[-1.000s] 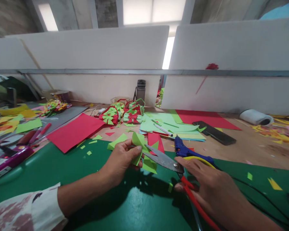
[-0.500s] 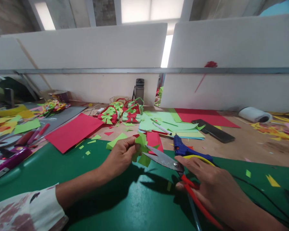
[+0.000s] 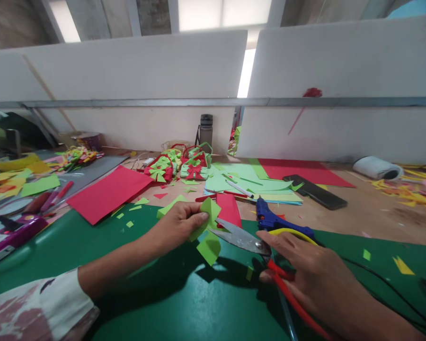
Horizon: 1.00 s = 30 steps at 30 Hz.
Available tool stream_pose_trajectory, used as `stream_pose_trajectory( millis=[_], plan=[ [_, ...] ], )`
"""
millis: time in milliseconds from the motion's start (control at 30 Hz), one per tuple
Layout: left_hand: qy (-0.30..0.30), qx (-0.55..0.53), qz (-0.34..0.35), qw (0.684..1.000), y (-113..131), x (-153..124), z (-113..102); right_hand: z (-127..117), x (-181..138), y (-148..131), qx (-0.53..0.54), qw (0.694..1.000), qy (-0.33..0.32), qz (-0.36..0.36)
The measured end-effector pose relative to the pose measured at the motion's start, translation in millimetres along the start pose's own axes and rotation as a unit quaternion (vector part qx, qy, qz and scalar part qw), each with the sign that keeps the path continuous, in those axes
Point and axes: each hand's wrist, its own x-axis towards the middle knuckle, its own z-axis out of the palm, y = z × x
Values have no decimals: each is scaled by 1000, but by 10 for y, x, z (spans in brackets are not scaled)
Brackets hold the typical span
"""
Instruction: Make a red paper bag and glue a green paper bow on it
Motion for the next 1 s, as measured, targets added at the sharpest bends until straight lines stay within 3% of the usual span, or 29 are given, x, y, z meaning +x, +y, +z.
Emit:
stream_pose_trajectory(
  millis=[133, 433, 733, 1000],
  plan=[
    [18, -12, -30, 999, -10, 11, -10, -6, -2, -4, 7, 1000, 0, -5],
    [-3, -31, -36, 999, 24, 11, -47, 11, -3, -19, -4, 1000, 9, -12],
    [-30, -85, -91, 992, -100, 62, -112, 16, -6, -12, 1, 1000, 8, -27],
    [-33, -54, -67, 996, -70, 59, -141, 15, -10, -14, -10, 999, 27, -44]
  ],
)
